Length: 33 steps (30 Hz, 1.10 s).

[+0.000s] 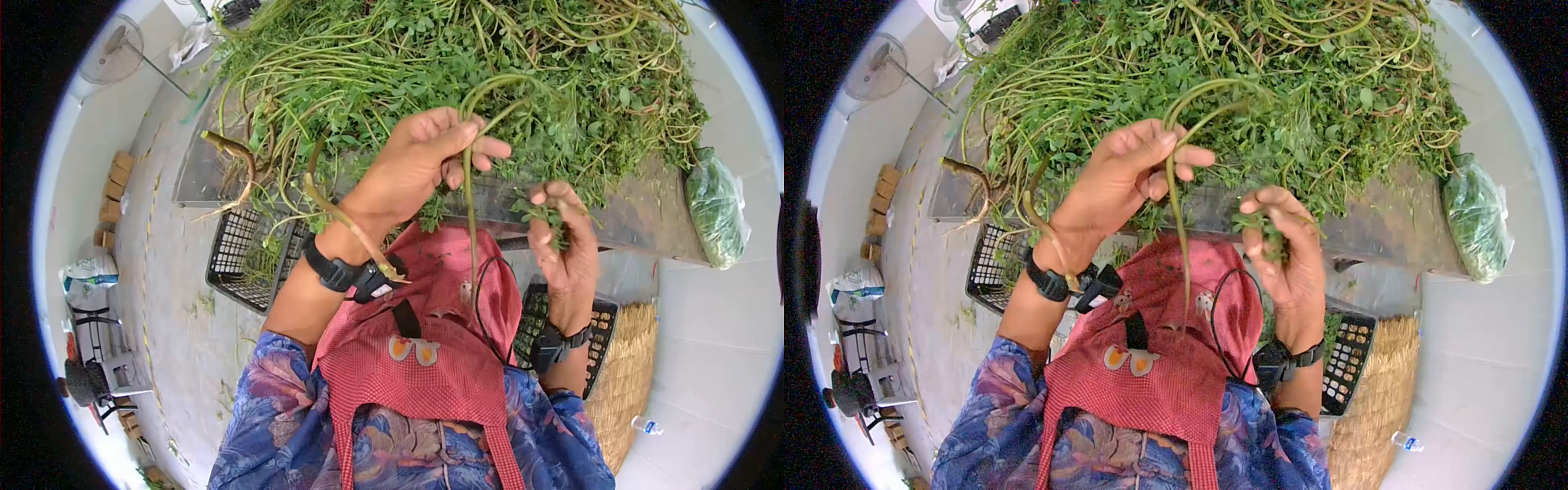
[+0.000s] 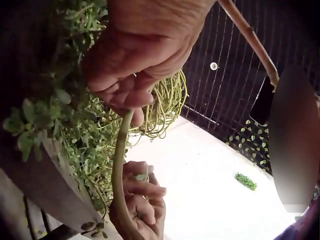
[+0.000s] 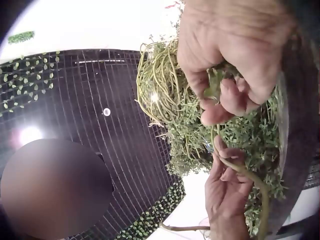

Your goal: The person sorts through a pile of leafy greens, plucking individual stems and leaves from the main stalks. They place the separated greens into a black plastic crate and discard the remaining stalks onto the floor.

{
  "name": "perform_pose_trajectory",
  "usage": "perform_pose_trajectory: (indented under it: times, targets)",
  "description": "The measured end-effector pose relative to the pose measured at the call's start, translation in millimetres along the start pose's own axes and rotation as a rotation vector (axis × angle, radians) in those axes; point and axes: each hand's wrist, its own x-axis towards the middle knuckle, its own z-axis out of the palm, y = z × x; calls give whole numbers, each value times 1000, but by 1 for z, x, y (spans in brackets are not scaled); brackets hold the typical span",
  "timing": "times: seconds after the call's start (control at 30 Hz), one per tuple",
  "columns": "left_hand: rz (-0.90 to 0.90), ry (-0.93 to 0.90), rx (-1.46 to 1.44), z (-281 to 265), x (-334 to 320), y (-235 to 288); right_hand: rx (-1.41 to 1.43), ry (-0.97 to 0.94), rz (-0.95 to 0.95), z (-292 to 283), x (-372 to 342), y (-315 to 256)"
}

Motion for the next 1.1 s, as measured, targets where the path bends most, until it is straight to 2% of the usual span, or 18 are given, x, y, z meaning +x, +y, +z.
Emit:
perform_pose_trajectory:
  times: [0.1,0.23,0.4,0.5,0.6,0.73,0.87,1.03,1.1]
  targets:
    - [30,-1,-101,-4,12,-7,-157,-4,25,-7,5,4]
    - [57,-8,-233,-5,20,-4,-204,-3,42,-3,4,3]
    - [77,2,-264,-2,23,-3,-393,51,51,-3,2,4]
    - [89,-5,-204,3,20,-1,-454,77,27,-2,0,2]
    - [52,-32,19,4,8,-4,-478,81,-29,0,3,-3]
    - [5,-2,179,8,-11,1,-499,107,-86,7,3,-5]
    - [-29,12,249,6,-24,0,-625,112,-191,0,5,-5]
    - [-110,28,288,-5,-44,-4,-543,160,-189,2,0,-10]
    - [-30,74,436,-7,-53,-10,-526,185,-161,-1,-2,-7]
